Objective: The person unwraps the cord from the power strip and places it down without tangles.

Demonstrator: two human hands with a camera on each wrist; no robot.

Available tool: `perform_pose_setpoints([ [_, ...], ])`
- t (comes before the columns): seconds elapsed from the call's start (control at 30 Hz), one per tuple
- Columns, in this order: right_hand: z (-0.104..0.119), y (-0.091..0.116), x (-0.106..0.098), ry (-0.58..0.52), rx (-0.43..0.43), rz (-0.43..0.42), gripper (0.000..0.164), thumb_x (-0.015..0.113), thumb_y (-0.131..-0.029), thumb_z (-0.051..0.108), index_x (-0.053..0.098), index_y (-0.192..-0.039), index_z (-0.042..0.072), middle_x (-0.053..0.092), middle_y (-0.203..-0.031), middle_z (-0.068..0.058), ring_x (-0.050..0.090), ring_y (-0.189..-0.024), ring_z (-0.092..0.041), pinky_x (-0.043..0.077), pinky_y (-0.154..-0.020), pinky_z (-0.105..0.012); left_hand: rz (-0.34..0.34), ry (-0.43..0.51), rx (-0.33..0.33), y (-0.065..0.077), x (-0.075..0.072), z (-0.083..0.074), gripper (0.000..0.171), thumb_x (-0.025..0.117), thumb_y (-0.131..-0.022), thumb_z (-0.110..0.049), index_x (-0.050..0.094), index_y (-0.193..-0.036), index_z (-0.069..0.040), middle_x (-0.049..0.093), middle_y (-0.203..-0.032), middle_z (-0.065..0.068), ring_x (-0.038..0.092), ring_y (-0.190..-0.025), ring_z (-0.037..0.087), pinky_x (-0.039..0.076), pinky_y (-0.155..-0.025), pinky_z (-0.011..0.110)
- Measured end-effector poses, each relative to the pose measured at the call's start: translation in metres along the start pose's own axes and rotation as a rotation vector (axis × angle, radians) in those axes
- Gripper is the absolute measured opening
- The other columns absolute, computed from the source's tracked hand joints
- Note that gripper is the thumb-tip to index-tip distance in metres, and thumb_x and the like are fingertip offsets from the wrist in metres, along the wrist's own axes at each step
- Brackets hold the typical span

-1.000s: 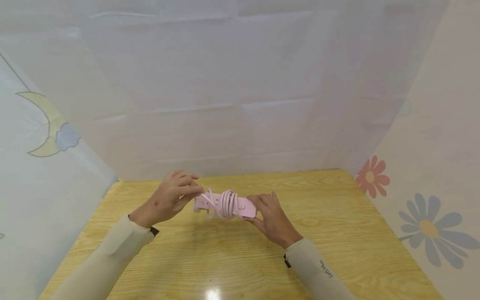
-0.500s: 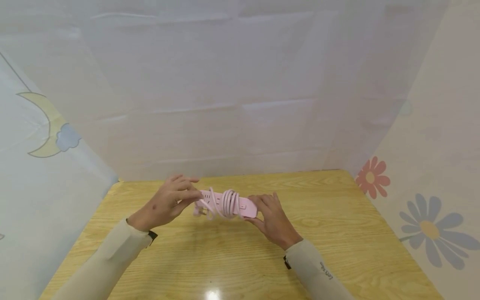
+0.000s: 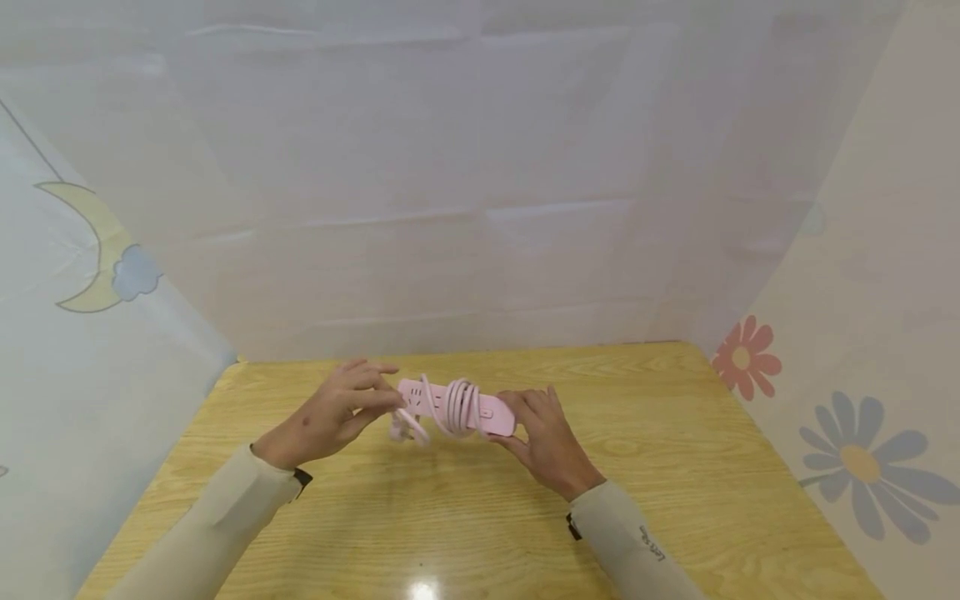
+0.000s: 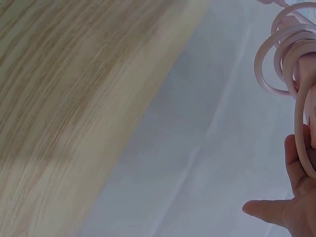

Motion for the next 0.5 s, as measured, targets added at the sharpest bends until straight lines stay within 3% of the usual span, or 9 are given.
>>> perform_pose_setpoints([
  [0.3,0.0011,-0.0016,0.0001,0.004,0.002,-0.010,0.058,0.087,-0.074,0.012,0.061,-0.124,0.002,0.063,-0.113,-0.011,0.061,-0.103,-0.030,0.028,-0.099,-0.079,-0.033,0.019,0.054,0.0038,0.0014,0.0005,0.015,0.074,-0.089,-0.006,0.077,-0.102,-0.012,0.068,-0.093,-0.002,0.059,-0.121,0.033,0.040,-0.100,0.061],
  [0.5,-0.0002,-0.0012,0.0010,0.013,0.007,-0.016,0.058,0.088,-0.073,0.013,0.061,-0.124,0.002,0.063,-0.113,-0.011,0.061,-0.103,-0.030,0.028,-0.098,-0.079,-0.033,0.041,0.056,0.0057,0.0040,0.0000,0.020,0.077,-0.084,-0.001,0.078,-0.102,-0.010,0.067,-0.091,-0.003,0.059,-0.121,0.032,0.040,-0.100,0.061],
])
Point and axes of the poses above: each hand's wrist, its own y-axis away from the middle knuckle, its own x-axis out of the palm, z = x × y, the point moved 7 cm from there along -y, towards the middle knuckle
